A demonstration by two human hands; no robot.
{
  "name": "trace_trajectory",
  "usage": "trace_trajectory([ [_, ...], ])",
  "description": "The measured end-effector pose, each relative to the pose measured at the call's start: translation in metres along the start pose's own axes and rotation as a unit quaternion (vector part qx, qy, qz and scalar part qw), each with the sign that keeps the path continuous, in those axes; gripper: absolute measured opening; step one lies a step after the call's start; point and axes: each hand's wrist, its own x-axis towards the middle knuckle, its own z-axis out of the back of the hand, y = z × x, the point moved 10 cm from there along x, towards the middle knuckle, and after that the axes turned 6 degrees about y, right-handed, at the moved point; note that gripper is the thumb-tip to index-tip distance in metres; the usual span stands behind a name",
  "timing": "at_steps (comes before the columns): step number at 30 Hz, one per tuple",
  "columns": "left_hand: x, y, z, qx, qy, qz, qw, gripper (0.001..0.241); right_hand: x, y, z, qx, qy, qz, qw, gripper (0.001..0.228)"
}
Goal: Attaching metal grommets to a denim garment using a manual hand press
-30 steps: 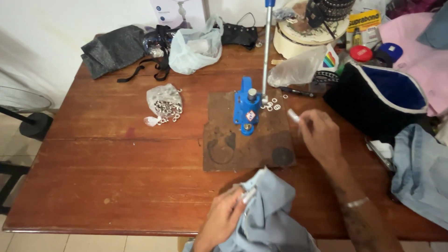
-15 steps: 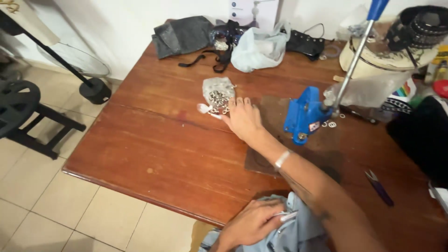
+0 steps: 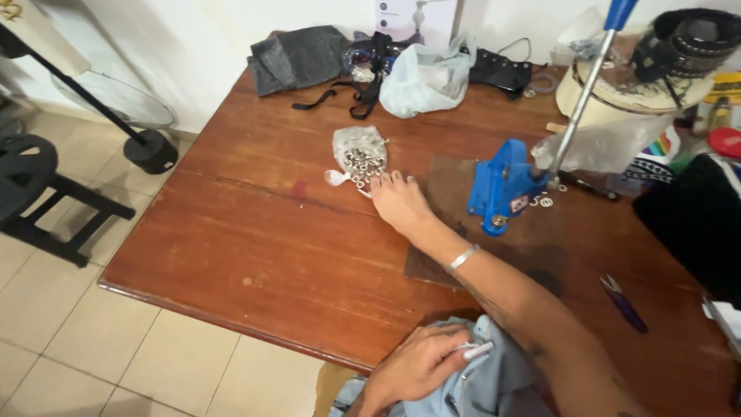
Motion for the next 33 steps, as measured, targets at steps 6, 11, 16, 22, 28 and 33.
trace_trajectory([
  [6,0.005,-0.004,0.000,-0.015,-0.009,-0.011,1.000,0.038,-0.036,-0.008,0.055,-0.040,-0.129,0.026,0.991,0.008],
  [11,0.005,0.003,-0.005,-0.017,-0.011,-0.002,1.000,0.045,-0.045,-0.003,0.049,-0.020,-0.090,0.031,0.995,0.028],
  [16,0.006,0.006,-0.005,-0.022,-0.012,0.015,1.000,0.044,-0.039,-0.024,0.039,0.096,0.032,-0.014,0.995,0.025],
  [22,0.003,0.013,-0.009,-0.029,-0.011,0.024,0.999,0.046,-0.080,-0.042,0.113,0.109,-0.028,-0.013,0.994,0.030],
  [28,-0.001,0.015,-0.007,-0.031,-0.019,0.040,0.999,0.046,-0.208,-0.114,0.236,0.355,-0.115,-0.039,0.927,0.028],
  [33,0.003,0.010,-0.005,-0.032,-0.012,0.011,0.999,0.046,-0.266,-0.187,0.214,0.313,-0.144,-0.186,0.920,0.028],
])
